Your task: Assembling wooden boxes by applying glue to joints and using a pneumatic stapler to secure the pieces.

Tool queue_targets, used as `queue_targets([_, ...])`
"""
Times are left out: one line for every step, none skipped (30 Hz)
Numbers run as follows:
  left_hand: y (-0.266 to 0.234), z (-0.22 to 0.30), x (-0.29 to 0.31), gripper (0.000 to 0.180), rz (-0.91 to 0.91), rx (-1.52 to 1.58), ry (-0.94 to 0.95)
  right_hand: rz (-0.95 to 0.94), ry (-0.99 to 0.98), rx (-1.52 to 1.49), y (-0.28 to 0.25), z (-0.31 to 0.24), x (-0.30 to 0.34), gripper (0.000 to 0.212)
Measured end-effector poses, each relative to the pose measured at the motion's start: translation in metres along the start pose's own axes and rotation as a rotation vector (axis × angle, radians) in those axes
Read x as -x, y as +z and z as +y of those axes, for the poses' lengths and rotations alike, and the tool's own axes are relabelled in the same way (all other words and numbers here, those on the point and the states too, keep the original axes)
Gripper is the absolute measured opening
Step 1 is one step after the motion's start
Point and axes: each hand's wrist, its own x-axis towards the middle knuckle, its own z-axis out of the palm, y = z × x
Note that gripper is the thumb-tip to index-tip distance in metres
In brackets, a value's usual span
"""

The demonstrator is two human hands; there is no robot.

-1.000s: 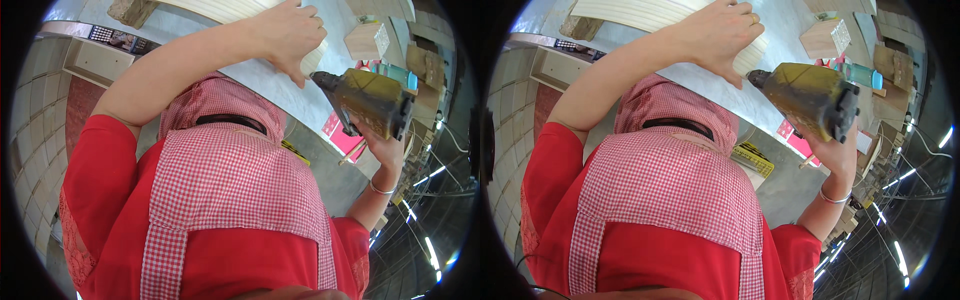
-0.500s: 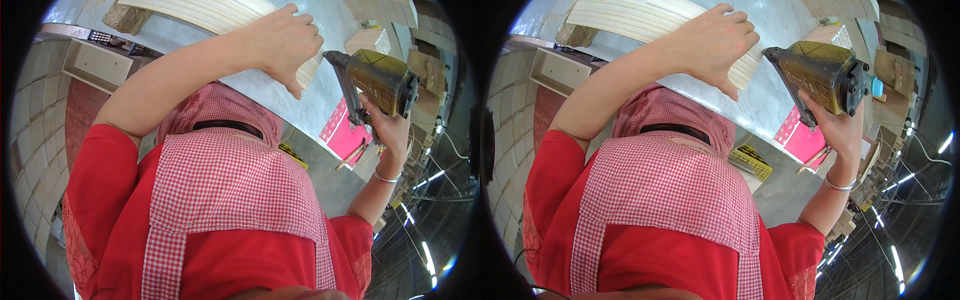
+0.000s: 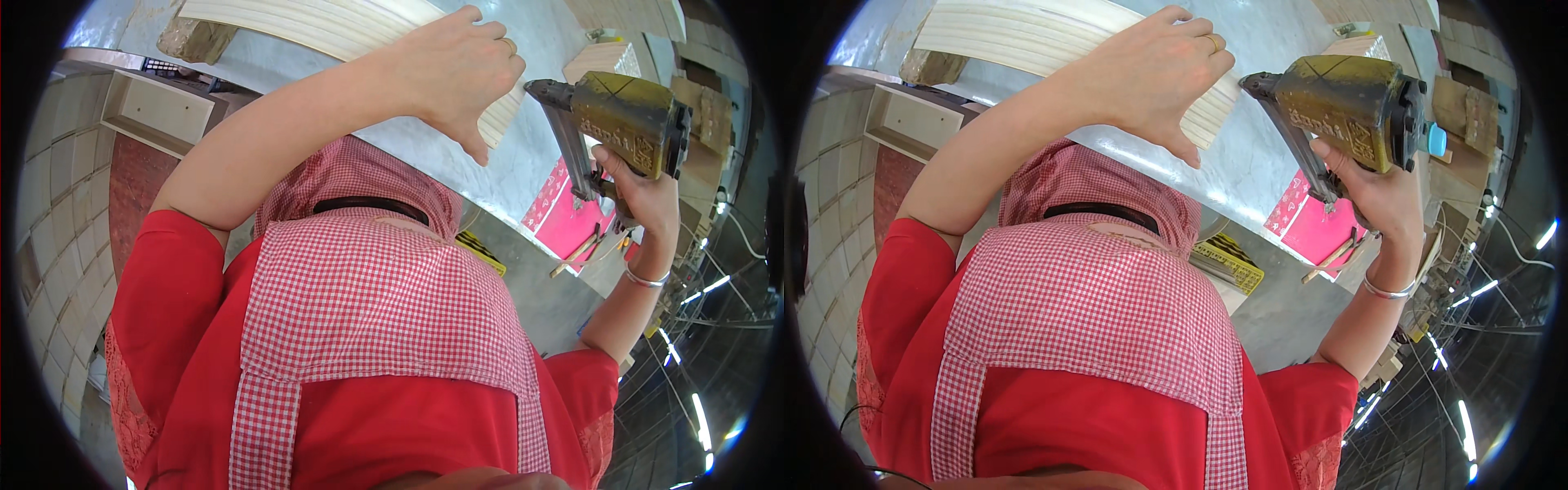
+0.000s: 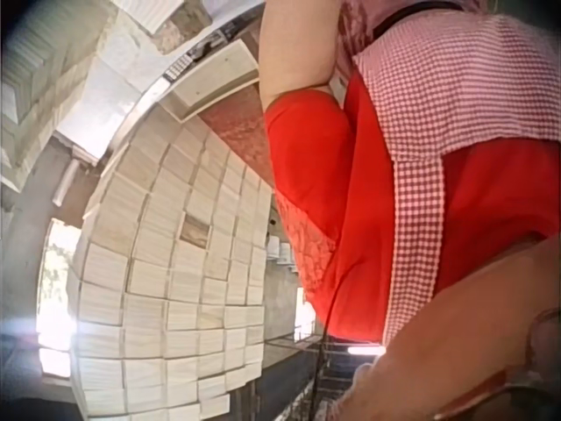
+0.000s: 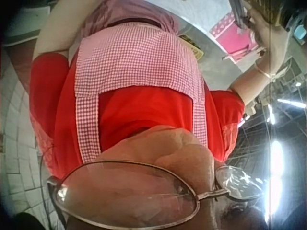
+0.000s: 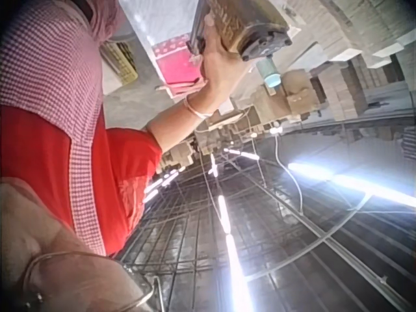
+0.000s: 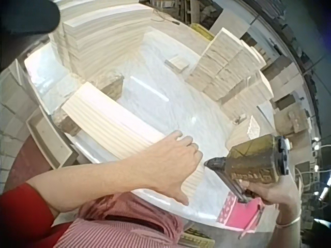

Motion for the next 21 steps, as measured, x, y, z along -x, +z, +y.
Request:
queue_targets([0.008,0.001,0.001,0.076,0.062,-0.049,0.002,0.004,0.011,-0.013,0.0,0.0,-0.001,0.029])
queue_targets([0.015,0.0,0.002,0.077,0.124,-0.098,0.006,0.01,0.022,-0.028,0.001,0.0,-0.001,0.03])
queue_targets([0.02,-0.003,0.002,0.077,0.122,-0.106,0.008,0.015,0.018,-0.033,0.001,0.001,0.001,0.03])
queue_targets([0.021,-0.004,0.001,0.077,0.118,-0.085,0.008,0.058,0.081,-0.031,0.004,0.002,0.005,0.029])
queue_targets([0.02,-0.005,0.0,0.078,0.114,-0.065,0.01,0.101,0.144,-0.032,0.007,0.005,0.01,0.03])
queue_targets([0.019,-0.006,-0.001,0.078,0.111,-0.047,0.017,0.149,0.209,-0.034,0.01,0.009,0.018,0.032])
queue_targets([0.015,-0.007,-0.001,0.078,0.109,-0.063,0.026,0.164,0.204,-0.044,0.013,0.017,0.026,0.032])
queue_targets([0.011,-0.009,0.0,0.075,0.187,-0.075,0.041,0.227,0.177,-0.105,0.017,0.03,0.035,0.032])
queue_targets([0.005,-0.013,0.002,0.073,0.269,-0.09,0.062,0.296,0.148,-0.165,0.02,0.046,0.045,0.033])
queue_targets([-0.003,-0.018,0.006,0.07,0.351,-0.104,0.079,0.36,0.114,-0.224,0.023,0.061,0.055,0.033])
queue_targets([-0.008,-0.031,0.009,0.064,0.212,-0.053,-0.004,0.332,0.19,-0.156,0.023,0.081,0.071,0.038])
queue_targets([-0.016,-0.044,0.015,0.059,0.074,-0.007,-0.088,0.304,0.265,-0.089,0.025,0.1,0.089,0.043])
queue_targets([-0.033,-0.049,0.018,0.057,-0.119,0.026,-0.182,0.287,0.344,-0.03,0.031,0.113,0.102,0.043])
queue_targets([-0.054,-0.051,0.017,0.056,-0.309,0.059,-0.278,0.268,0.426,0.031,0.038,0.125,0.115,0.043])
queue_targets([-0.068,-0.047,0.011,0.056,-0.302,0.039,-0.262,0.294,0.426,0.024,0.049,0.147,0.128,0.043])
queue_targets([-0.081,-0.04,0.003,0.052,-0.365,0.045,-0.268,0.374,0.335,0.203,0.062,0.174,0.141,0.047])
queue_targets([-0.091,-0.033,-0.004,0.048,-0.427,0.051,-0.277,0.45,0.245,0.385,0.076,0.198,0.15,0.052])
queue_targets([-0.1,-0.03,-0.01,0.044,-0.491,0.06,-0.289,0.47,0.253,0.382,0.088,0.21,0.155,0.052])
queue_targets([-0.107,-0.028,-0.014,0.044,-0.485,0.046,-0.279,0.495,0.339,0.4,0.098,0.219,0.157,0.054])
queue_targets([-0.114,-0.027,-0.017,0.042,-0.376,0.175,-0.347,0.518,0.424,0.417,0.107,0.227,0.159,0.055])
queue_targets([-0.118,-0.027,-0.022,0.04,-0.268,0.305,-0.407,0.541,0.513,0.433,0.116,0.237,0.16,0.056])
